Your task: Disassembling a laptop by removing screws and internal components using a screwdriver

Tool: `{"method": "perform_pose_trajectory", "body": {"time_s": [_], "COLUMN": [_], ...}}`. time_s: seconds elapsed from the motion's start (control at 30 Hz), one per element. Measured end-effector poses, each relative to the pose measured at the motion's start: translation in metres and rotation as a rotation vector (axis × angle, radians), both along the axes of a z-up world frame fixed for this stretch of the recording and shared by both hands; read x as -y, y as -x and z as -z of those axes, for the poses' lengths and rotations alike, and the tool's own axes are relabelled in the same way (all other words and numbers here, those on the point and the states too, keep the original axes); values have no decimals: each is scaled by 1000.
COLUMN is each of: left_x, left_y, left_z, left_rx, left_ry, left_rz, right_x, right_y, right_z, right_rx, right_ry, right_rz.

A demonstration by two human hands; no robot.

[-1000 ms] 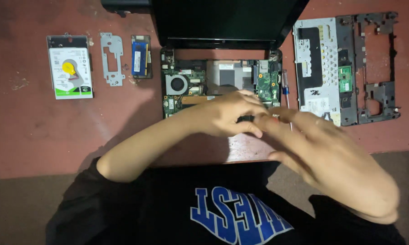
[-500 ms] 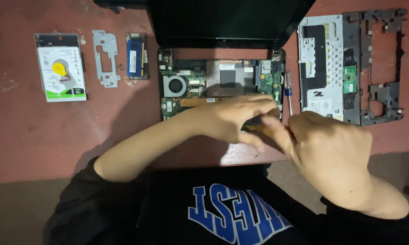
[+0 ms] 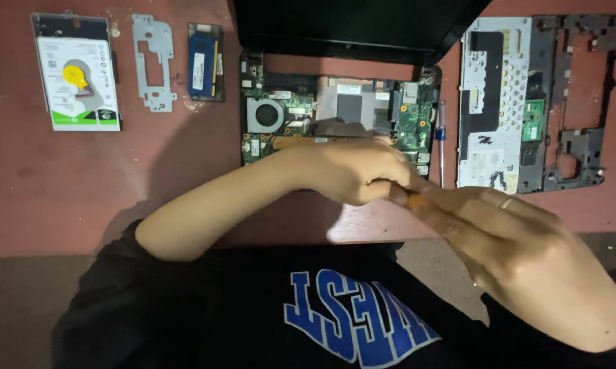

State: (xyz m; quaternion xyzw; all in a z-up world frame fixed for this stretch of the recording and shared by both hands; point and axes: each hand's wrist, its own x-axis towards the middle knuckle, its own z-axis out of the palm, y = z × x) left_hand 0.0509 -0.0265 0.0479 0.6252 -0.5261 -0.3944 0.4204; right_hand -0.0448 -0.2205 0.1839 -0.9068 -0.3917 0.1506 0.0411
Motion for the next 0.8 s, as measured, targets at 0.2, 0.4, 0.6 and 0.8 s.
{"method": "perform_pose_trajectory", "body": {"time_s": [0.2, 0.4, 0.6, 0.8], "left_x": [-7, -1, 2, 0], "left_y": [-1, 7, 8, 5], "left_z": [-14, -14, -14, 2], "left_rx": [-214, 11, 7, 6], "left_ry": [128, 66, 90, 77], "left_rz": [-11, -193, -210, -96], "right_x": [-10, -9, -15, -10], "right_y": [6, 23, 13, 9], "right_z": [14, 44, 20, -9], "right_rx": [163, 586, 379, -79], "right_ry": [94, 399, 392, 3], "right_rz": [191, 395, 395, 116]}}
